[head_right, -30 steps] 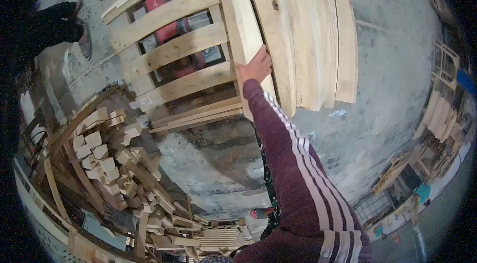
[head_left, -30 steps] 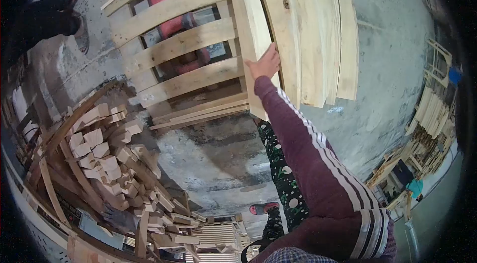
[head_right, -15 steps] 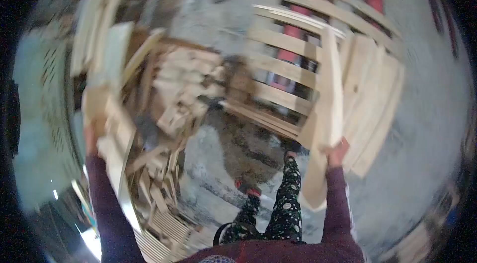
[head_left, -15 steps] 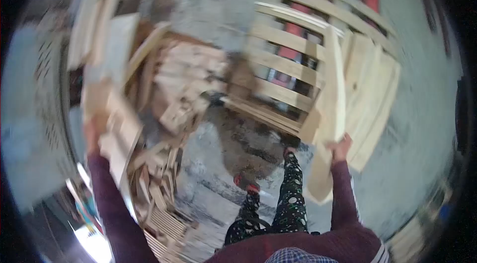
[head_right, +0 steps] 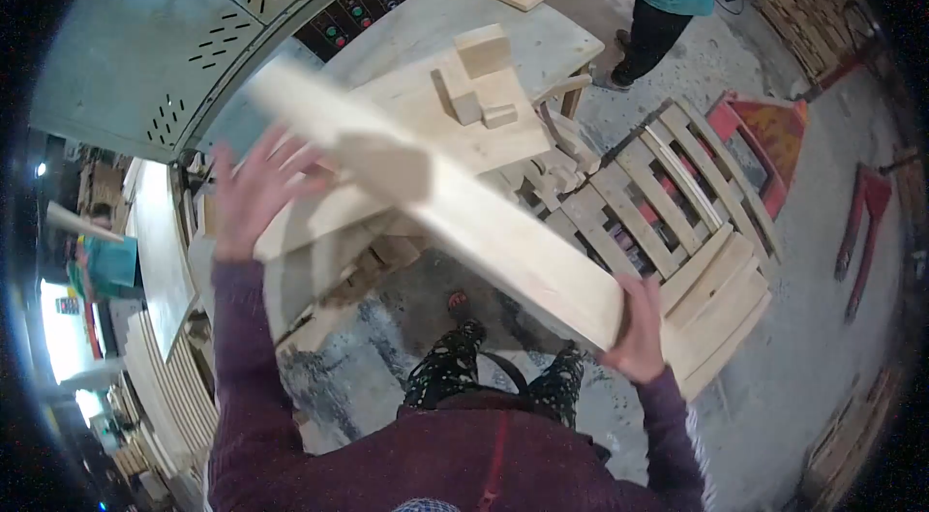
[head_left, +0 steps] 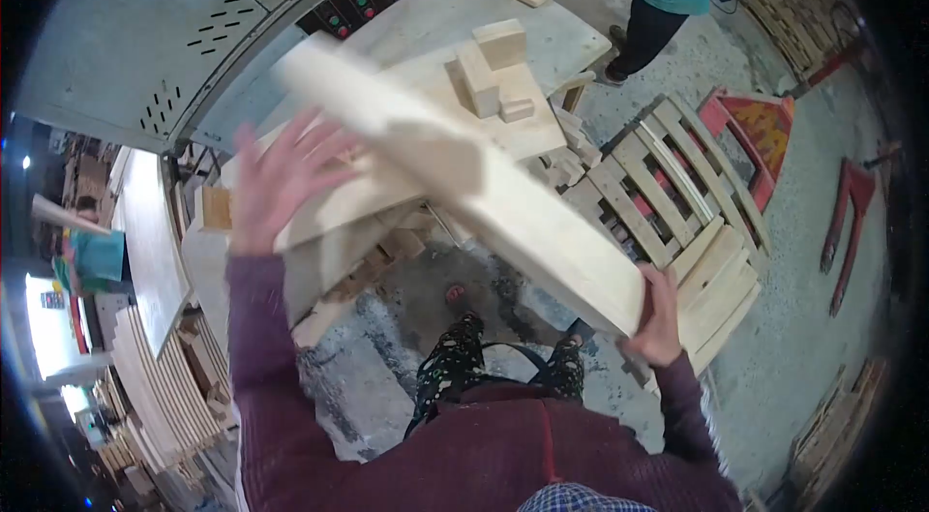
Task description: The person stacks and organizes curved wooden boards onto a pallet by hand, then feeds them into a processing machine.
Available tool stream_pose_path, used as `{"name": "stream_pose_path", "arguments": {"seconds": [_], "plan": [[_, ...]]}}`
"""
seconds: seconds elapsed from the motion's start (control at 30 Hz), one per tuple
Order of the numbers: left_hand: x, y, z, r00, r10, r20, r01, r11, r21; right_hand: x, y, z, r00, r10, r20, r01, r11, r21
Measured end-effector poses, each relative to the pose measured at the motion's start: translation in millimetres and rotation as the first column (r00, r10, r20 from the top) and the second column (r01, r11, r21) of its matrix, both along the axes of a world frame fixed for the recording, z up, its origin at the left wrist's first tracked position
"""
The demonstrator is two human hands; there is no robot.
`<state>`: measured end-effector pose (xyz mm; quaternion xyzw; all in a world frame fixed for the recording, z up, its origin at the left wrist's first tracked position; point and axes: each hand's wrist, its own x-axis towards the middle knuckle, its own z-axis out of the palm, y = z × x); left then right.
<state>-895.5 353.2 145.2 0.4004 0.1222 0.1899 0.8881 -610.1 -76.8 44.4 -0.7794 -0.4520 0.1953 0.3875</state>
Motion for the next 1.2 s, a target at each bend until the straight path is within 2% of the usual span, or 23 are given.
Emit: {"name": "stream_pose_path", "arguments": {"seconds": [0.03,0.07,0.1,0.13,0.17,0.2,0.23,0.27,0.37,0.4,0.47,0.53,0.57,0.63,0.77,0.83,0.87,0.93,1.0,1.07,1.1,1.17,1.2], "plan": [[-52,1,10,0.997,0.074,0.008,-0.074,0.997,0.000,-13,36,14,0.995,0.096,-0.019,-0.095,0.993,0.073],[-98,1,21,0.981,0.188,-0.045,-0.183,0.979,0.095,-22,73,23,0.979,0.191,0.073,-0.198,0.973,0.120],[-143,7,29,0.918,0.359,-0.169,-0.333,0.929,0.164,-33,109,39,0.956,0.274,0.107,-0.278,0.960,0.032],[-175,7,32,0.777,0.578,-0.249,-0.520,0.812,0.265,-46,146,49,0.913,0.352,0.204,-0.378,0.920,0.105],[-198,7,37,0.553,0.773,-0.310,-0.686,0.634,0.356,-58,180,55,0.883,0.407,0.234,-0.438,0.893,0.100],[-246,25,23,0.442,0.827,-0.347,-0.708,0.560,0.431,-67,214,57,0.827,0.479,0.294,-0.530,0.839,0.125],[-297,48,1,0.324,0.870,-0.372,-0.715,0.483,0.506,-78,244,64,0.779,0.551,0.298,-0.587,0.809,0.038],[-327,57,-14,0.342,0.864,-0.370,-0.759,0.486,0.433,-90,275,58,0.731,0.544,0.412,-0.610,0.792,0.036],[-395,81,-57,0.393,0.840,-0.374,-0.809,0.509,0.293,-117,355,45,0.623,0.578,0.528,-0.698,0.714,0.042],[-409,89,-71,0.412,0.827,-0.382,-0.823,0.518,0.234,-124,376,42,0.627,0.570,0.532,-0.690,0.723,0.038],[-418,106,-89,0.415,0.840,-0.350,-0.830,0.507,0.232,-133,410,35,0.552,0.613,0.565,-0.723,0.690,-0.042],[-423,117,-101,0.219,0.838,-0.500,-0.819,0.437,0.373,-139,434,24,0.545,0.619,0.565,-0.710,0.699,-0.081],[-426,122,-106,0.224,0.836,-0.501,-0.816,0.442,0.373,-141,442,19,0.537,0.629,0.562,-0.704,0.701,-0.113],[-429,132,-116,0.168,0.877,-0.450,-0.671,0.436,0.600,-140,454,7,0.541,0.621,0.567,-0.692,0.712,-0.118],[-412,148,-129,0.246,0.832,-0.497,-0.684,0.512,0.519,-132,468,-12,0.569,0.618,0.543,-0.655,0.740,-0.155],[-401,155,-135,0.355,0.818,-0.452,-0.632,0.567,0.529,-120,475,-23,0.602,0.624,0.499,-0.648,0.747,-0.152],[-394,160,-140,0.359,0.816,-0.453,-0.629,0.571,0.528,-115,477,-22,0.630,0.630,0.453,-0.644,0.751,-0.148],[-377,171,-150,0.257,0.851,-0.458,-0.678,0.496,0.542,-109,478,-21,0.617,0.620,0.485,-0.618,0.763,-0.190],[-377,170,-154,0.254,0.855,-0.452,-0.683,0.489,0.542,-113,470,-10,0.600,0.616,0.511,-0.598,0.769,-0.226],[-377,166,-152,0.246,0.865,-0.438,-0.695,0.472,0.542,-119,447,3,0.646,0.373,0.666,-0.399,0.909,-0.121],[-376,164,-147,0.260,0.856,-0.446,-0.694,0.487,0.530,-123,435,-4,0.646,0.374,0.666,-0.404,0.907,-0.119],[-374,165,-140,0.270,0.850,-0.452,-0.694,0.498,0.521,-125,416,-23,0.729,0.060,0.682,-0.101,0.995,0.020],[-375,168,-139,0.299,0.837,-0.459,-0.694,0.521,0.497,-120,413,-25,0.729,0.063,0.681,-0.106,0.994,0.022]]}}
